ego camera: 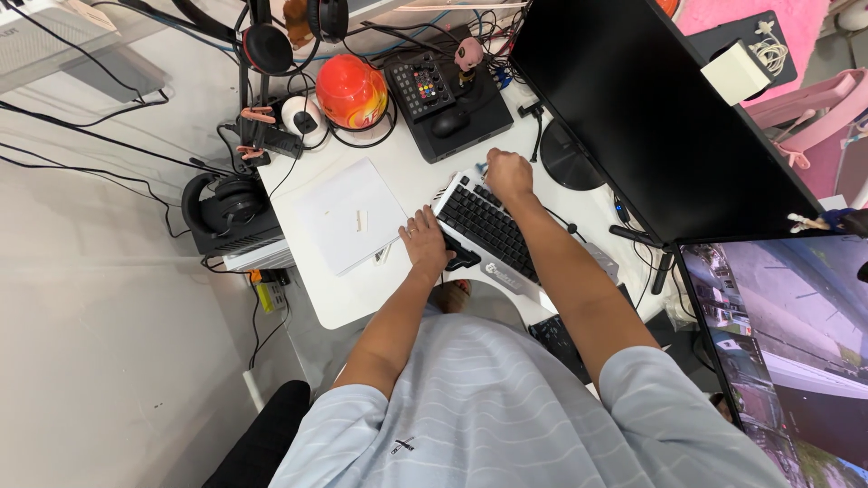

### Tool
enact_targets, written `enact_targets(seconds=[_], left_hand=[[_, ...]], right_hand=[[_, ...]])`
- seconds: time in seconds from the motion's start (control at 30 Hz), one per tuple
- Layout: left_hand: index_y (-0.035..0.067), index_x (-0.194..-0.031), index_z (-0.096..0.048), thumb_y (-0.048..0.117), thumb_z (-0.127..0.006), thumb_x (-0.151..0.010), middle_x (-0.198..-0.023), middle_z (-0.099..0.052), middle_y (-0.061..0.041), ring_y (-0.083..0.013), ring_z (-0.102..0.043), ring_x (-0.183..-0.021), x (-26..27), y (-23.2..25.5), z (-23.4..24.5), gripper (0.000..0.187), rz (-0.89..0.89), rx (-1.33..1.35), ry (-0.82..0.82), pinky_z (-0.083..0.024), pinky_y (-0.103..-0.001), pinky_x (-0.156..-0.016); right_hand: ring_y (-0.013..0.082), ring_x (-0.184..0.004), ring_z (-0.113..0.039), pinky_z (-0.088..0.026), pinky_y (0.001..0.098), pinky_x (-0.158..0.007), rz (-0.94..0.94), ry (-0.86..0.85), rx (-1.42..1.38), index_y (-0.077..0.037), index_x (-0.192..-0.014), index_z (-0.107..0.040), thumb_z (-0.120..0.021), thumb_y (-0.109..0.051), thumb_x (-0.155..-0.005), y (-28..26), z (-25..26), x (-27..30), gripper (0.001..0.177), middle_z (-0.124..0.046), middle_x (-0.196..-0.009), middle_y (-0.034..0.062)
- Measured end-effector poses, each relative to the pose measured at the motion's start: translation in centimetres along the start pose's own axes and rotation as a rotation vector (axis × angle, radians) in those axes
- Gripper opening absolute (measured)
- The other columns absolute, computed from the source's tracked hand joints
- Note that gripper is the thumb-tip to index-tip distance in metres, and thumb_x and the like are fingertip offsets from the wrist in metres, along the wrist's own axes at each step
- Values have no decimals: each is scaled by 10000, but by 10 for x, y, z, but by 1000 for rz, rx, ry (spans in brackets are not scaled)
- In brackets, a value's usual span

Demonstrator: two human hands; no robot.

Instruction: Modify or repair a computer keyboard by applying paper or tape under the keycaps.

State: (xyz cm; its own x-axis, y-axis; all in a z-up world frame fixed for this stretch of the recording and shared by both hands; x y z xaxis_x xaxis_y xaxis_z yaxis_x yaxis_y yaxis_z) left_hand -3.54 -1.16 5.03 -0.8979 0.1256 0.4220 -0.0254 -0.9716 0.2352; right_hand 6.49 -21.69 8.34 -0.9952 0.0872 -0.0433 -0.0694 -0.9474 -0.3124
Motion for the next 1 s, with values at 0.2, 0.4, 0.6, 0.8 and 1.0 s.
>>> enact_targets(seconds=[0.2, 0.4, 0.6, 0.8, 1.0], left_hand=[[15, -1610, -107, 457, -963, -633, -1622, -279, -180, -385, -303, -1484, 4, 0, -1, 1372, 8, -6, 14, -192, -580, -1212], [14, -1612, -112, 472, -949, -644, -1619, -282, -177, -377, -303, -1485, 6, -1, 0, 1359, 11, -3, 11, -187, -575, -1223], [9, -1606, -137, 471, -926, -686, -1621, -282, -179, -388, -298, -1486, 8, -3, -7, 1297, -16, -12, 36, -173, -584, -1214], [1, -1605, -127, 496, -917, -684, -1621, -280, -194, -388, -291, -1486, 8, -3, -12, 1310, -32, -40, 52, -171, -587, -1205], [9, -1614, -140, 473, -918, -688, -1628, -290, -179, -386, -298, -1492, 8, -4, -12, 1295, -57, -25, 67, -169, -595, -1217]], right_hand=[[381, -809, -717, -579, 466, -768, 27, 8, -85, -85, -926, -737, -652, -104, -860, 4, -12, -3, 109, -746, -856, 165], [372, -799, -719, -579, 467, -752, 128, 11, 52, -72, -968, -730, -623, -67, -916, -7, -9, -4, 119, -746, -888, 164], [359, -782, -721, -578, 466, -756, 237, 92, 21, -72, -927, -728, -635, -115, -938, -25, 6, -3, 103, -748, -862, 147], [370, -726, -718, -576, 476, -724, 283, 11, 14, -75, -877, -728, -637, -109, -891, -41, -2, 18, 98, -740, -803, 155], [368, -773, -720, -582, 479, -762, 354, -43, 136, -60, -846, -708, -633, -40, -821, -22, -15, 36, 82, -739, -827, 155]])
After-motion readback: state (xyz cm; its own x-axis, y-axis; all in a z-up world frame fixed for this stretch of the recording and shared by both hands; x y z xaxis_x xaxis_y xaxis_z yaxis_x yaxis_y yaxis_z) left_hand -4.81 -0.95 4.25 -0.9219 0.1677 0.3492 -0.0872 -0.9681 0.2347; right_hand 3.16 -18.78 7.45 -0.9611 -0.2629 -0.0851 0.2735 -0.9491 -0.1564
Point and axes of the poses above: each hand's wrist, its own x-axis away from the middle knuckle, its own z-axis out of the back of the hand, y = z × x, the point moved 1 cm from there along -x, towards the middle knuckle
